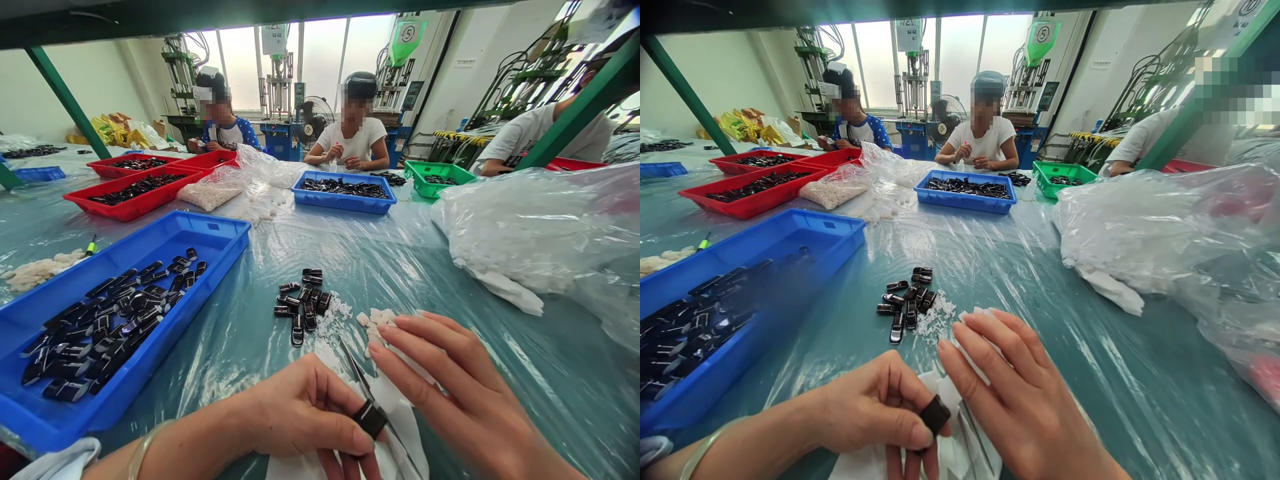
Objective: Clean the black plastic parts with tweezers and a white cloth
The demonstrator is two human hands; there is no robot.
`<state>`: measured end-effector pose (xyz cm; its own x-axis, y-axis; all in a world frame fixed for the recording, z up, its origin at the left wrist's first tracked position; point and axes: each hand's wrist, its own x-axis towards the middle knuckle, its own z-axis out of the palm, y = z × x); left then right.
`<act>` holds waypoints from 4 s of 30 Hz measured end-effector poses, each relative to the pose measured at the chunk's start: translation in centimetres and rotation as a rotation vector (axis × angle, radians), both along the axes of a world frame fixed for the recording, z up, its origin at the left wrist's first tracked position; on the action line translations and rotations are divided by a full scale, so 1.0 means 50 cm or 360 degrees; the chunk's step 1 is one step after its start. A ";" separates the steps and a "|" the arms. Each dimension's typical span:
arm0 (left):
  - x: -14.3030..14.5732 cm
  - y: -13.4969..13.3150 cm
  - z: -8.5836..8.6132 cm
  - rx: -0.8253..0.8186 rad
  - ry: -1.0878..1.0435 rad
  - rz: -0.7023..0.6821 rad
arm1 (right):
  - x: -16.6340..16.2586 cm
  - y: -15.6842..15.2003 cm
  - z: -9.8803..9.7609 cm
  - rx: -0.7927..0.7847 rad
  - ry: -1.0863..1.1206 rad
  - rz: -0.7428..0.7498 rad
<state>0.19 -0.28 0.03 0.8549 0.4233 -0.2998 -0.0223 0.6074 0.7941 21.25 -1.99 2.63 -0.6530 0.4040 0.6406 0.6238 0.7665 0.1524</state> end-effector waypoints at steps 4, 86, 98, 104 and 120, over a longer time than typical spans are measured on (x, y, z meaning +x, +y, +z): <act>0.001 0.000 0.001 -0.0013 0.0000 -0.0017 | -0.001 0.000 -0.006 0.0004 0.0016 -0.0039; 0.015 0.013 0.012 -0.0141 0.0075 0.0512 | -0.019 0.042 -0.058 -0.0797 0.0315 -0.0411; 0.016 0.009 0.016 0.0080 0.0209 0.0452 | -0.045 0.012 -0.012 -0.1665 0.1550 -0.0279; 0.021 0.004 0.023 0.0240 0.0339 0.0398 | -0.056 0.003 -0.013 -0.1629 0.1573 -0.0135; 0.019 0.000 0.020 0.0328 0.0314 0.0363 | -0.050 -0.004 -0.016 -0.1499 0.1244 -0.0193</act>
